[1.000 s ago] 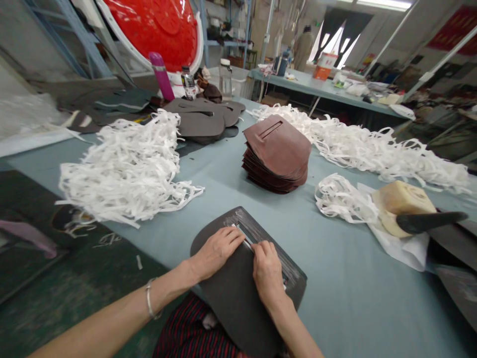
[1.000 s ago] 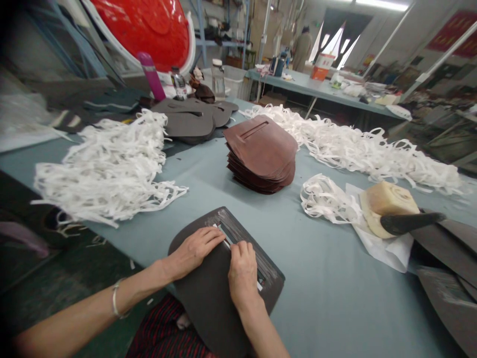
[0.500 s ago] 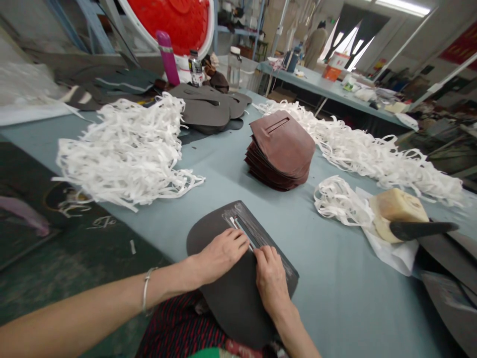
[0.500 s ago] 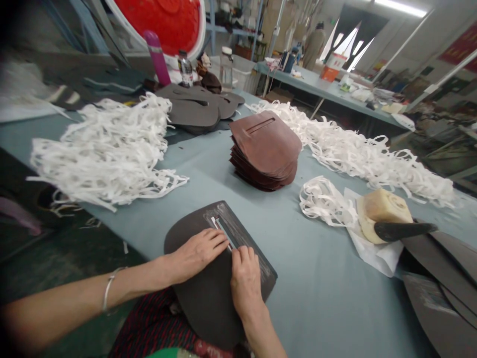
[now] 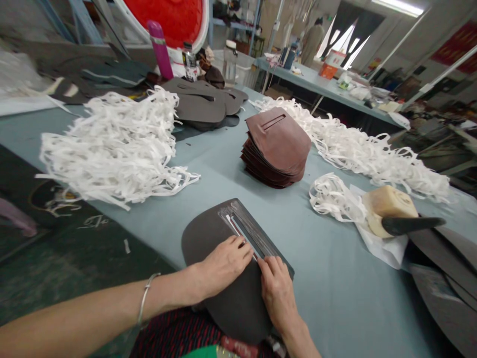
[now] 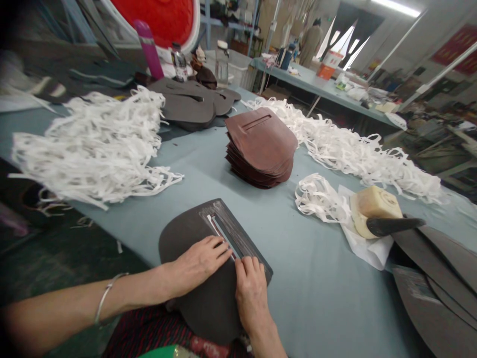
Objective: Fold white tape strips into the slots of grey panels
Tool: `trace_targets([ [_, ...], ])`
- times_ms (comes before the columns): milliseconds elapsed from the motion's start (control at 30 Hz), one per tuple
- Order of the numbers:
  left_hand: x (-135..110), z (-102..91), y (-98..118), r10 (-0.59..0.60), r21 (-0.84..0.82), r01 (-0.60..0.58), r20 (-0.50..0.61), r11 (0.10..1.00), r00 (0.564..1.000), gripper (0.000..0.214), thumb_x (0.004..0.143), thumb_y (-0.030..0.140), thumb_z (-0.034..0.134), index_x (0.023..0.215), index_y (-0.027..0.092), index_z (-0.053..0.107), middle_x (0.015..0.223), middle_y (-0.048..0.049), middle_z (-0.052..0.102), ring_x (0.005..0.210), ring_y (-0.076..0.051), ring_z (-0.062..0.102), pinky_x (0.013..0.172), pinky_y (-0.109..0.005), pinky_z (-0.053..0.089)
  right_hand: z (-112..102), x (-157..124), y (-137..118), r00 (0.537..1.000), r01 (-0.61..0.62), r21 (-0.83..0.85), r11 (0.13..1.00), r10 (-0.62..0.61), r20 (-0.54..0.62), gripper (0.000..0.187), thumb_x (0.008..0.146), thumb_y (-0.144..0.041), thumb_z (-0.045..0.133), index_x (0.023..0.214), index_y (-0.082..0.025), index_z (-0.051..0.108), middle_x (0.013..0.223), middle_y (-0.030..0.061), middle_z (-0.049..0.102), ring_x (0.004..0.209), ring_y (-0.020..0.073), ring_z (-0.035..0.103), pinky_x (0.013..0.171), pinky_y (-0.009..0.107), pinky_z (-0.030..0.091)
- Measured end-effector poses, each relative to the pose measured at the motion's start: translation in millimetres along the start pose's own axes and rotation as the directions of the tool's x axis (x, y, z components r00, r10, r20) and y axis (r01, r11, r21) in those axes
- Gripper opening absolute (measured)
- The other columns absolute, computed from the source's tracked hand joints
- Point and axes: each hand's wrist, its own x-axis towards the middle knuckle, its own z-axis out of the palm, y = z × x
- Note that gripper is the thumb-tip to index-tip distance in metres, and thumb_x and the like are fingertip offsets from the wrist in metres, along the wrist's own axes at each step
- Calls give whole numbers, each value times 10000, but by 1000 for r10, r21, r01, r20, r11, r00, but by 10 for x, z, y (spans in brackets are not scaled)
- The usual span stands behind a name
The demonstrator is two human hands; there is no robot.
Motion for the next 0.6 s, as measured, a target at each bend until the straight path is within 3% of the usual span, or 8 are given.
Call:
trace_targets([
  [267,24,-3,309,20,132,-24,30,991,999,210,838,134,480,1025,126,576,1091,-117,602,1056,-221,546,911,-389,423,-20,-202,67,996,57,-38,998,-59,-67,284,920,-107,331,1037,-132,589,902,97,553,813,218,456,696,360,411],
  [433,31,-39,480,18,148,-19,11,989,1000,320,830,157,474,1134,121,568,1165,-126,587,1136,-247,514,992,-432,392,-21,-289,76,984,101,-65,993,-109,-139,319,922,-112,304,1088,-106,577,936,128,570,826,228,473,683,373,420],
  [600,22,9,618,13,163,-15,16,986,1000,363,834,172,463,1172,104,577,1207,-129,573,1162,-251,510,965,-394,434,1,-436,90,978,103,-65,993,-113,-173,323,924,-124,313,1141,-124,553,1026,144,577,892,246,489,722,397,430],
])
